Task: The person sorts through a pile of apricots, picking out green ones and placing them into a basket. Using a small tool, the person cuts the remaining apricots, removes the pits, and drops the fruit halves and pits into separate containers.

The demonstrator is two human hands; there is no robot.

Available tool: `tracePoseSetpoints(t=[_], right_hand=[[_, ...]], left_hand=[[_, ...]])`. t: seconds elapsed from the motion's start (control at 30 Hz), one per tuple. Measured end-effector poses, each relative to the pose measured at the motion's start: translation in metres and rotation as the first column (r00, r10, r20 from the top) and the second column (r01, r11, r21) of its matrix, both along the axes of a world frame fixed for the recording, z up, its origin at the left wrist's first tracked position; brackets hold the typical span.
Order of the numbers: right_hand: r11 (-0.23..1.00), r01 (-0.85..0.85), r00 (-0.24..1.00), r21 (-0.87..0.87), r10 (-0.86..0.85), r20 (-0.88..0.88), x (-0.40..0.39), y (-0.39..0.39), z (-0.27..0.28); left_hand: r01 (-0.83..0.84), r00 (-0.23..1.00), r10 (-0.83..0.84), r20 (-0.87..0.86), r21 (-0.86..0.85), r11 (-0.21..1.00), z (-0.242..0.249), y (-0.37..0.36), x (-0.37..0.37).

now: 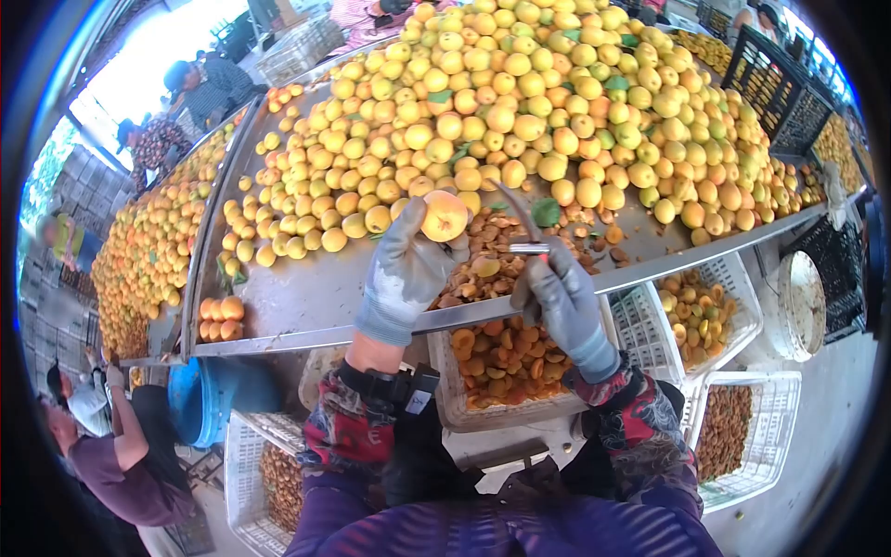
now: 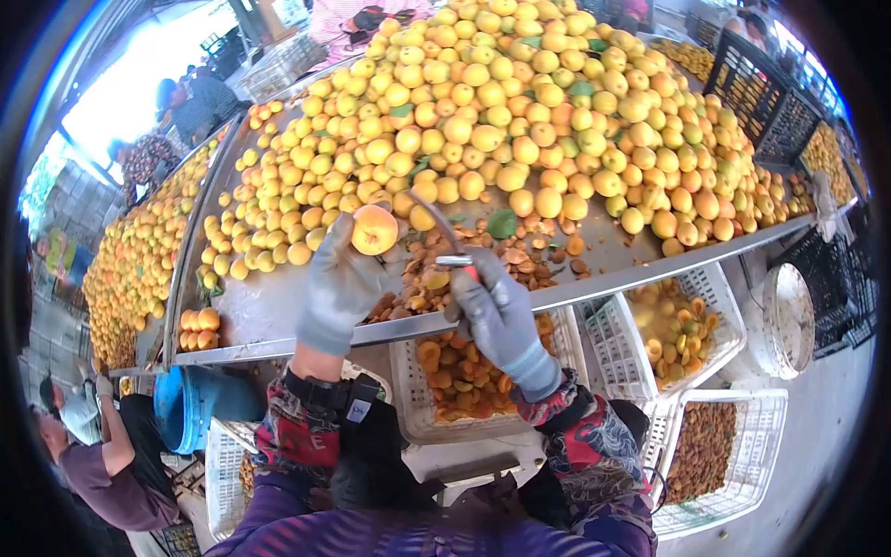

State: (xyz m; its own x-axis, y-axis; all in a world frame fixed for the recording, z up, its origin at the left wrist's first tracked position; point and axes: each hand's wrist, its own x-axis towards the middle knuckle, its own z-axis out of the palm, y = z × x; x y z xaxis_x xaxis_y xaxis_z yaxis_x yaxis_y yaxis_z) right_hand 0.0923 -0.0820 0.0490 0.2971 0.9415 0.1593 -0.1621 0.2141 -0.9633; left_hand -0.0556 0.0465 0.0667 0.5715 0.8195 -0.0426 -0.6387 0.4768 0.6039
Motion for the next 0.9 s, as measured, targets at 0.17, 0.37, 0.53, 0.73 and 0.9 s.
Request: tracePoseSetpoints(t=[0.17, 0.37, 0.53, 0.73, 0.9], right_hand=[[0.997, -0.022, 0.996, -0.079, 0.028, 0.079, 0.004, -0.004, -0.005], [0.995, 0.042, 0.942, 0.087, -0.069, 0.329, -0.001, 0.003, -0.014], [0.996, 0.059, 0.938, 0.062, -0.077, 0.338, -0.005, 0.009, -0.020], [0.986, 0.122, 0.936, 0.114, -0.152, 0.316, -0.008, 0.011, -0.009], [0.986, 0.126, 0.953, 0.110, -0.151, 0.262, -0.008, 0.014, -0.006]], left_hand=[[0.126, 0.990, -0.129, 0.054, 0.061, 0.990, -0.032, -0.003, 0.015], [0.052, 0.998, -0.045, -0.032, 0.277, 0.959, -0.029, -0.019, 0.026], [0.116, 0.993, -0.099, -0.065, 0.356, 0.927, -0.033, -0.015, 0.017], [0.121, 0.993, -0.111, -0.049, 0.368, 0.922, -0.031, -0.021, 0.017], [0.132, 0.990, -0.101, -0.101, 0.378, 0.916, -0.030, -0.025, 0.021]])
